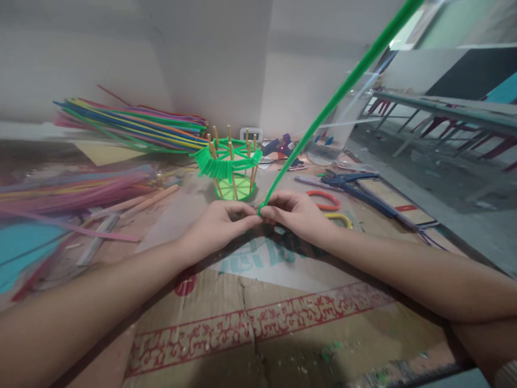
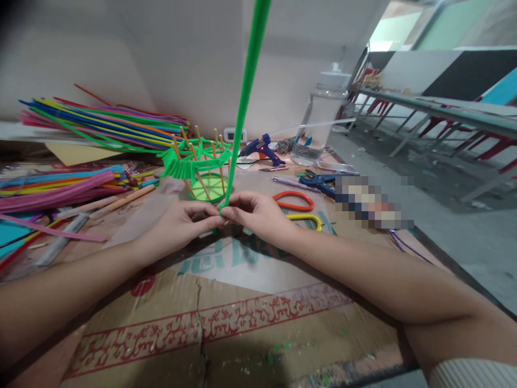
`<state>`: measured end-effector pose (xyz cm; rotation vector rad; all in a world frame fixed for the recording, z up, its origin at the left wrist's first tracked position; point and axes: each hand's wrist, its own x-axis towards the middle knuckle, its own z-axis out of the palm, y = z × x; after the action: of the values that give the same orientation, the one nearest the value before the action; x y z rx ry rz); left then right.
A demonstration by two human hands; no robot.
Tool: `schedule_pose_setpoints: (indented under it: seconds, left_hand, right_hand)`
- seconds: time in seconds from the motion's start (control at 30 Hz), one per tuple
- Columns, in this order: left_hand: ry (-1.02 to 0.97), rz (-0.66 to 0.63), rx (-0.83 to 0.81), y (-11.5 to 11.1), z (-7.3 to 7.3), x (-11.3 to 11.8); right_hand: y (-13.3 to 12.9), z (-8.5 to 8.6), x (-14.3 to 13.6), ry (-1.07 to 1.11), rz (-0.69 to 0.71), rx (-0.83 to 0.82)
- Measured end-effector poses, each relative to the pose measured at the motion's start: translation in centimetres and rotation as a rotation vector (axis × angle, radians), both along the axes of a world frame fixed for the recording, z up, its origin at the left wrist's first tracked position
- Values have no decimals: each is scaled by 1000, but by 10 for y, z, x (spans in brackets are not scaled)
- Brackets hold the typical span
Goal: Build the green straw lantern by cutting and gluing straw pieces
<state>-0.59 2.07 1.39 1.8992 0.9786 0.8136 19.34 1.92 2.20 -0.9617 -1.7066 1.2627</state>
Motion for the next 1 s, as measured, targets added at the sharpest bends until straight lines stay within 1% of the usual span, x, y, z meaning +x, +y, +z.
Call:
schedule_pose_setpoints:
  seconds: [0.13,0.23,0.37,0.5,0.67,0.8,0.87,1.0]
  left_hand:
    - [13,0,-12,1,-3,-1]
    - [42,4,-15,1,-4,-1]
    - [63,-4,-5,-1,0,2]
    - [31,28,-14,-3,4,4]
    - [14,20,-52,-3,3,3]
    - [9,23,-69,-2,1,2]
    - [15,32,-71,-1,0,2]
    - [12,39,-63,-1,0,3]
  right_hand:
    - [0,-2,1,5,8,-13]
    - [1,-4,1,-41,-22,-7]
    - [3,-4,1,-75,-70,-10]
    - [1,1,0,-84,-106,-5]
    - [-2,4,-2,-104,-63,-58]
    - [-2,0,-2,-102,-40,-13]
    - [-1,-2,-2,-66,-32,-3]
    - [0,-3,-2,-26,-63,-55]
